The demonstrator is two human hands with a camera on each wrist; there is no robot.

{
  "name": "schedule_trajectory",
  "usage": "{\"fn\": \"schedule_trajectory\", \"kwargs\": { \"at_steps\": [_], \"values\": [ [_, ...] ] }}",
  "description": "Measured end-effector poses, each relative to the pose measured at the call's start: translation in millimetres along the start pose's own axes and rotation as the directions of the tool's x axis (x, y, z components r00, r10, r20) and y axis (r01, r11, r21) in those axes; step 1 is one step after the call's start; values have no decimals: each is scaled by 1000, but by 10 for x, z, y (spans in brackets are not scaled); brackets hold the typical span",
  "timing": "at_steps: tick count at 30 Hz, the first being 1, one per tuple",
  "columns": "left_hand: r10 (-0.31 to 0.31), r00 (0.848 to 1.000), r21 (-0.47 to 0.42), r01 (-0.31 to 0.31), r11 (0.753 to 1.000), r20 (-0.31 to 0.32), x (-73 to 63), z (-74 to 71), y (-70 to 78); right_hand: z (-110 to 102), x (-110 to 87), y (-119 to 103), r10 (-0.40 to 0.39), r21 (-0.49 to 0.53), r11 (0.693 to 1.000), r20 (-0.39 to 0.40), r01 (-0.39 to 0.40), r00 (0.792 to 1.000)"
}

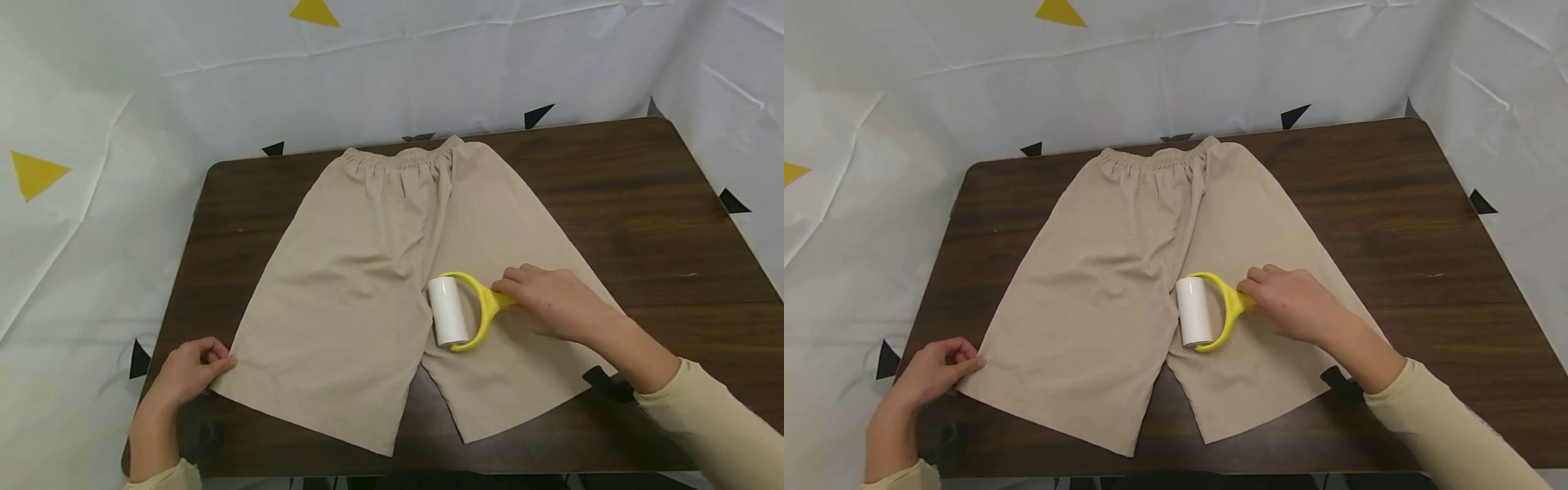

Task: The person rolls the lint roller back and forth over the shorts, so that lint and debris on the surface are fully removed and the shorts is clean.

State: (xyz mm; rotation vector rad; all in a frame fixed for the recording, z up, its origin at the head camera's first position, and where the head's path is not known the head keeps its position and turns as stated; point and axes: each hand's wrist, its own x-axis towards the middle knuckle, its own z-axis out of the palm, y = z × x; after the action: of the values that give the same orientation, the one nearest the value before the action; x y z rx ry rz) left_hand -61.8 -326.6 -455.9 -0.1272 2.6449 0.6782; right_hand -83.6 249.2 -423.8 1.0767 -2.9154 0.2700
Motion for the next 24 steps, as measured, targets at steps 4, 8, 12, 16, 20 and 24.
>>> {"fn": "schedule_trajectory", "kwargs": {
  "at_steps": [4,8,12,16,20,24],
  "values": [
    [-3,1000,4,4,1000,-5,3,7,0,39,183,-149,-56,-22,998,-19,56,998],
    [1,1000,-2,-1,1000,-17,9,11,0,75,339,-301,-102,-38,994,-31,100,994],
    [0,1000,4,0,1000,-20,4,11,0,125,503,-482,-155,-50,987,-44,153,987],
    [-1,1000,2,1,1000,-22,-7,13,-4,200,699,-696,-222,-76,973,-61,217,973],
    [5,1000,5,-5,1000,-29,-8,17,-10,276,913,-931,-281,-112,956,-80,272,956],
    [7,1000,-1,-7,1000,-30,-5,7,-14,355,1132,-1185,-307,-129,947,-88,295,948]
  ]
}}
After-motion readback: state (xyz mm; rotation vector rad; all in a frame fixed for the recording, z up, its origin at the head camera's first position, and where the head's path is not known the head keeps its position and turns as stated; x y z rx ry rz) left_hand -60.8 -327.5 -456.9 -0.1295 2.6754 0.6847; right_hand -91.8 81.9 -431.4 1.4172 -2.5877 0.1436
